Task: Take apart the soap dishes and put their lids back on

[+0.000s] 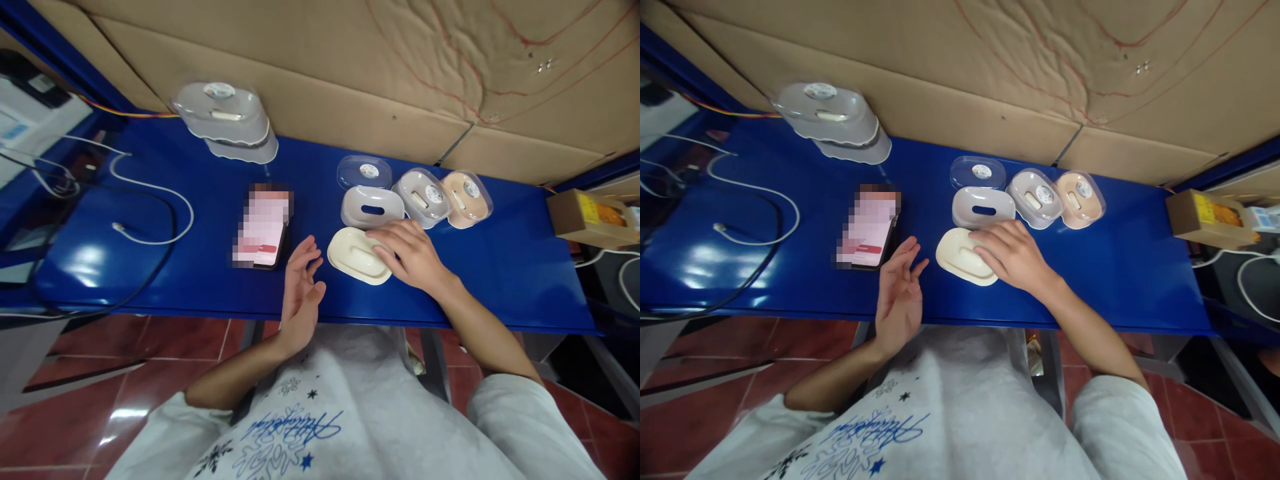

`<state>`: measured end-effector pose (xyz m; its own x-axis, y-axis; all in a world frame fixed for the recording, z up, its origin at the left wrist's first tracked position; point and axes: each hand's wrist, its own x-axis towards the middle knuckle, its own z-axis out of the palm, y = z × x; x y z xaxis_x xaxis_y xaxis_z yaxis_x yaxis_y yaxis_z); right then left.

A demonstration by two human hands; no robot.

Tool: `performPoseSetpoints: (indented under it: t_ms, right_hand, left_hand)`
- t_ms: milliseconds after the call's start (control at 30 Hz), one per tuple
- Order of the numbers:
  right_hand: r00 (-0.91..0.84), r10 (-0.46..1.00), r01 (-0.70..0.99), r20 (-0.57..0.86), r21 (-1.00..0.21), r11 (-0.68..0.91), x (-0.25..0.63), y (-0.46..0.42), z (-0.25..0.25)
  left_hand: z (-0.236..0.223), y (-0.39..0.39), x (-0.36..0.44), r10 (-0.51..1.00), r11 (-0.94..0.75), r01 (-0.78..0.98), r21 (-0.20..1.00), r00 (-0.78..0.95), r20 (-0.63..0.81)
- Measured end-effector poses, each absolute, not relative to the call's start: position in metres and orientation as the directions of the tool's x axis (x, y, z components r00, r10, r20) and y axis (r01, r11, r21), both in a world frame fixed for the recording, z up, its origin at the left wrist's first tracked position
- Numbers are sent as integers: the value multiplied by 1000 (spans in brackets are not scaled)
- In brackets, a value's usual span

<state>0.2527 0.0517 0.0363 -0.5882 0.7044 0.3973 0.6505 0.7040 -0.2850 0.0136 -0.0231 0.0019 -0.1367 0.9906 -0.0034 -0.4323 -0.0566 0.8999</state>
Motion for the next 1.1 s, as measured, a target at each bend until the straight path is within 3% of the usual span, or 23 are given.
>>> performPoseSetpoints:
  t_ms: [200, 333, 400, 533, 600, 667, 767, 867, 1000, 1100]
  right_hand:
    - [-773, 590, 563, 233, -175, 808, 235, 38, 24]
    - [-739, 601, 554, 304, -232, 799, 233, 40, 16]
    - [-692, 606, 537, 392, -282, 795, 233, 40, 16]
    - [-762, 460, 360, 456, -294, 886, 231, 38, 24]
    - [-760, 449, 352, 470, -283, 892, 232, 39, 28]
    - [-676, 548, 469, 492, -285, 836, 238, 45, 29]
    - [-509, 720, 699, 471, -263, 666, 251, 61, 24]
    - [-450, 784, 788, 427, -223, 574, 262, 76, 16]
    - [-446, 771, 772, 455, -241, 588, 259, 71, 18]
    - [-571, 659, 630, 490, -253, 734, 245, 51, 29]
  left_hand:
    - [-3, -20, 12, 995, -26, -472, 881, -100, -24]
    - [0, -16, 12, 992, 10, -576, 817, -97, -81]
    - [3, -12, 10, 985, 106, -661, 743, -30, -167]
    - [6, -1, 1, 854, 512, -729, 455, 378, -357]
    - [6, 3, -4, 810, 581, -735, 348, 482, -334]
    - [4, 5, -6, 810, 583, -755, 299, 512, -286]
    - [3, 6, -4, 793, 604, -741, 293, 524, -311]
    - [2, 6, -1, 792, 600, -734, 319, 490, -363]
    - [3, 5, -1, 804, 587, -738, 332, 485, -344]
    - [5, 4, -3, 812, 573, -757, 315, 475, -338]
